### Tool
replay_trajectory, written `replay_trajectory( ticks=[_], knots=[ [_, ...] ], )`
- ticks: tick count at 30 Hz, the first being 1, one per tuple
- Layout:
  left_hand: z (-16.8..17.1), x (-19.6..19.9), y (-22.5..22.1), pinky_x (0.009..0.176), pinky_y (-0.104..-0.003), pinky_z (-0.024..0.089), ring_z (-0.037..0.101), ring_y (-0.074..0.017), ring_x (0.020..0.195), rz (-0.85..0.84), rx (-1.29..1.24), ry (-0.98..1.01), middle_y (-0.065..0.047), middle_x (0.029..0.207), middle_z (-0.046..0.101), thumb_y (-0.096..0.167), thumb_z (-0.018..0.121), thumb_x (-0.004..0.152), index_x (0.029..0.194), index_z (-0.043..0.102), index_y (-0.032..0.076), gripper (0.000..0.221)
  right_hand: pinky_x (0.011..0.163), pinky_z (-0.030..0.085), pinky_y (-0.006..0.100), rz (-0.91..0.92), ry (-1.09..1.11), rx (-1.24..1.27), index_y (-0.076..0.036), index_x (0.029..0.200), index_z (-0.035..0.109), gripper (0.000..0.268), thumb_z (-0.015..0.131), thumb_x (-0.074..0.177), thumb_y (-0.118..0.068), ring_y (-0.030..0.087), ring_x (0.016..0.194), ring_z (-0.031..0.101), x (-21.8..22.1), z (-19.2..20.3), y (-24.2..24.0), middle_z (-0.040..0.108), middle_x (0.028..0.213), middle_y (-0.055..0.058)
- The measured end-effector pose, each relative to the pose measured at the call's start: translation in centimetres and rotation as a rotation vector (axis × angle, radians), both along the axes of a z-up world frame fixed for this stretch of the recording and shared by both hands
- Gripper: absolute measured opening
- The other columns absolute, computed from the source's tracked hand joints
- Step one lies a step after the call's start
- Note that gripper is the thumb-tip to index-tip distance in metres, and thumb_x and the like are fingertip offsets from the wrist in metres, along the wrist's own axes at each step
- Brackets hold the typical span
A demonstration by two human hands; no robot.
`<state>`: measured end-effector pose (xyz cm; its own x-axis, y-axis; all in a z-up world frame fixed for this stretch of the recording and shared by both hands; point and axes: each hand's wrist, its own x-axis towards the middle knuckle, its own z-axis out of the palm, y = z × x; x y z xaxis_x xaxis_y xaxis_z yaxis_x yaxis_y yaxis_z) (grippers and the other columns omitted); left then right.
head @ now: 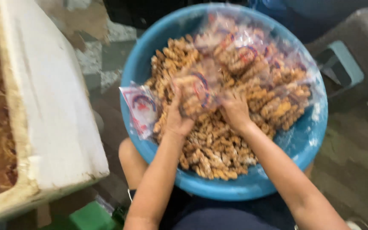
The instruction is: The person scoops twisted fried snacks from a large blue basin into small clear plastic bags. They fill each bag by hand and place it on top of the remaining snacks in the basin. The process is repeated continuously throughout the clip.
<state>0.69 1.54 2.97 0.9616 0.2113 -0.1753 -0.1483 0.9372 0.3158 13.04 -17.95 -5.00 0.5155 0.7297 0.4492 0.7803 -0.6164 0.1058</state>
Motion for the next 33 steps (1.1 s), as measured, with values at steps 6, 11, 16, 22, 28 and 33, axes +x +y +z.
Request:
replay_trajectory(
  ticks=[6,11,16,22,28,33],
  knots=[
    [1.0,-1.0,-0.7,0.068,-0.053,0.062,0.070,-0.0329,0.088,-0.078,-0.108,0.041,-0.011,0.101,0.072,0.061,0.059,0.088,0.107,0.069,0.011,0.054,0.074,0.051,0.045,-0.021,0.448,0.188,-0.022,0.114,0.064,0.037,0.074,0.078,-0.028,0.030,0.097,0.060,-2.7,4.4,-1.6,0.066,0.101,0.005],
    [2.0,-1.0,-0.4,0.070,-0.059,0.060,0.069,-0.0390,0.092,-0.069,-0.142,0.038,-0.013,0.108,0.071,0.062,0.064,0.084,0.109,0.071,0.012,0.056,0.061,0.058,0.033,-0.125,1.243,0.904,-0.007,0.120,0.056,0.030,0.067,0.093,-0.011,0.021,0.078,0.067,-7.8,13.8,-2.5,0.065,0.099,0.013],
    [-1.4,-0.2,-1.0,0.073,-0.057,0.060,0.070,-0.0384,0.092,-0.109,-0.061,0.105,-0.012,0.112,0.071,0.052,0.069,0.084,0.111,0.070,0.017,0.044,0.057,0.051,0.025,-0.131,0.929,0.621,-0.017,0.108,0.075,0.035,0.084,0.075,-0.020,0.009,0.067,0.062,-7.8,17.4,-4.3,0.071,0.082,0.004],
    [-0.6,-0.5,-2.3,0.070,-0.049,0.062,0.072,-0.0334,0.090,-0.202,0.087,0.087,-0.012,0.105,0.073,0.051,0.066,0.086,0.112,0.070,0.014,0.046,0.068,0.052,0.022,-0.056,0.834,0.659,-0.016,0.110,0.075,0.038,0.086,0.073,-0.016,0.007,0.075,0.061,-8.1,19.3,-4.9,0.069,0.085,0.003],
    [0.5,-0.8,-2.8,0.071,-0.050,0.062,0.071,-0.0350,0.093,-0.199,0.189,0.037,-0.013,0.109,0.072,0.053,0.065,0.087,0.119,0.067,0.016,0.049,0.071,0.053,0.013,-0.052,1.036,1.021,-0.001,0.110,0.068,0.035,0.077,0.077,0.003,0.001,0.079,0.059,-9.7,20.5,-5.2,0.066,0.093,0.002],
    [-0.8,-0.4,-3.6,0.073,-0.046,0.062,0.071,-0.0313,0.093,-0.213,0.253,0.010,-0.011,0.109,0.072,0.049,0.064,0.089,0.123,0.064,0.016,0.048,0.056,0.053,0.018,-0.024,0.932,1.161,-0.001,0.105,0.069,0.024,0.078,0.083,0.000,0.007,0.067,0.061,-8.2,16.5,-4.2,0.068,0.091,0.010]
  ],
)
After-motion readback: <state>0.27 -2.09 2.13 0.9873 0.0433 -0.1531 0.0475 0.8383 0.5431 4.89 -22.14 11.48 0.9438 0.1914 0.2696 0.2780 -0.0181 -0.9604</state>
